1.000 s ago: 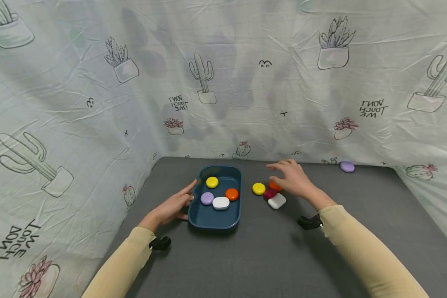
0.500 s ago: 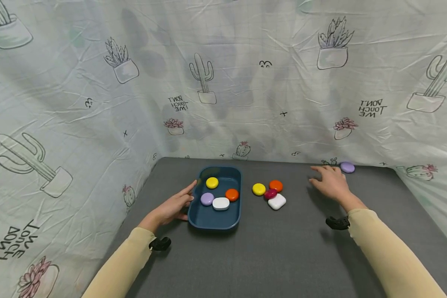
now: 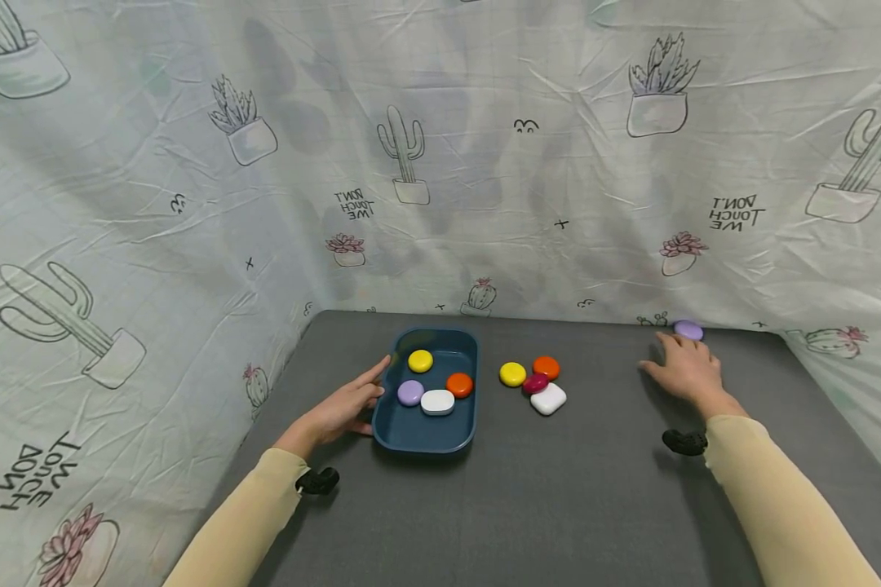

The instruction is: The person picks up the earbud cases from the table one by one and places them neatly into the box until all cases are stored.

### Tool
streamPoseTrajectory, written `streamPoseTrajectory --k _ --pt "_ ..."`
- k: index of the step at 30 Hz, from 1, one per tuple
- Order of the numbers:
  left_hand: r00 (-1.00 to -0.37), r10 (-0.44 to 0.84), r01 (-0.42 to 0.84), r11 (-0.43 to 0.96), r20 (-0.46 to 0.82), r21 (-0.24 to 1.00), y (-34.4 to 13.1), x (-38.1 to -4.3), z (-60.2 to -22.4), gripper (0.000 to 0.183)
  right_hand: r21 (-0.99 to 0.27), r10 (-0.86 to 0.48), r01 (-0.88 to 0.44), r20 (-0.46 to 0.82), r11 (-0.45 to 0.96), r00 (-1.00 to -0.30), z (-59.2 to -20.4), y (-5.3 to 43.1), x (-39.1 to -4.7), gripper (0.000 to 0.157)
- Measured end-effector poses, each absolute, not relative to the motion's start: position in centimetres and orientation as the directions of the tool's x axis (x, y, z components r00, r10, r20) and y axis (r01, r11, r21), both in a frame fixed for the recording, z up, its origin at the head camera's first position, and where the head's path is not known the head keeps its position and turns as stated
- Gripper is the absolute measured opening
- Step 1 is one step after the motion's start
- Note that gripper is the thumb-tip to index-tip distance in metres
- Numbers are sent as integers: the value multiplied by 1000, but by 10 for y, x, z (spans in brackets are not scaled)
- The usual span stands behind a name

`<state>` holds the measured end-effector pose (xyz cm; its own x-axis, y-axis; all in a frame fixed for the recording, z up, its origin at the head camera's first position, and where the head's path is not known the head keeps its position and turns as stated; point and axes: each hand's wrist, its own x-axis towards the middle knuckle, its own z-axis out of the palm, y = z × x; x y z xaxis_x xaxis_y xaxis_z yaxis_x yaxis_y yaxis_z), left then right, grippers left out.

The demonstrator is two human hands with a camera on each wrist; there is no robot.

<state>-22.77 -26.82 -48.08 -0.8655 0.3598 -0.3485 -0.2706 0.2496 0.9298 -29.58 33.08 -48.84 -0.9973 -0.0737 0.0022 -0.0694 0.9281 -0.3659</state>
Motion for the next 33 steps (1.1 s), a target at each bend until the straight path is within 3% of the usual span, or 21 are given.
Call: streamPoseTrajectory --k 14,21,33 --pt "-869 350 -269 259 -350 928 -269 -228 -482 64 -349 -20 -19 1 937 -1000 -494 344 -300 85" --pt "-871 342 -273 261 -353 926 -268 -228 -482 64 -368 -21 -4 -41 930 -999 -491 347 -305 95" --pt "-872 345 -261 273 -348 926 -268 -228 -481 65 -384 -29 13 -103 923 -994 -480 352 -306 94"
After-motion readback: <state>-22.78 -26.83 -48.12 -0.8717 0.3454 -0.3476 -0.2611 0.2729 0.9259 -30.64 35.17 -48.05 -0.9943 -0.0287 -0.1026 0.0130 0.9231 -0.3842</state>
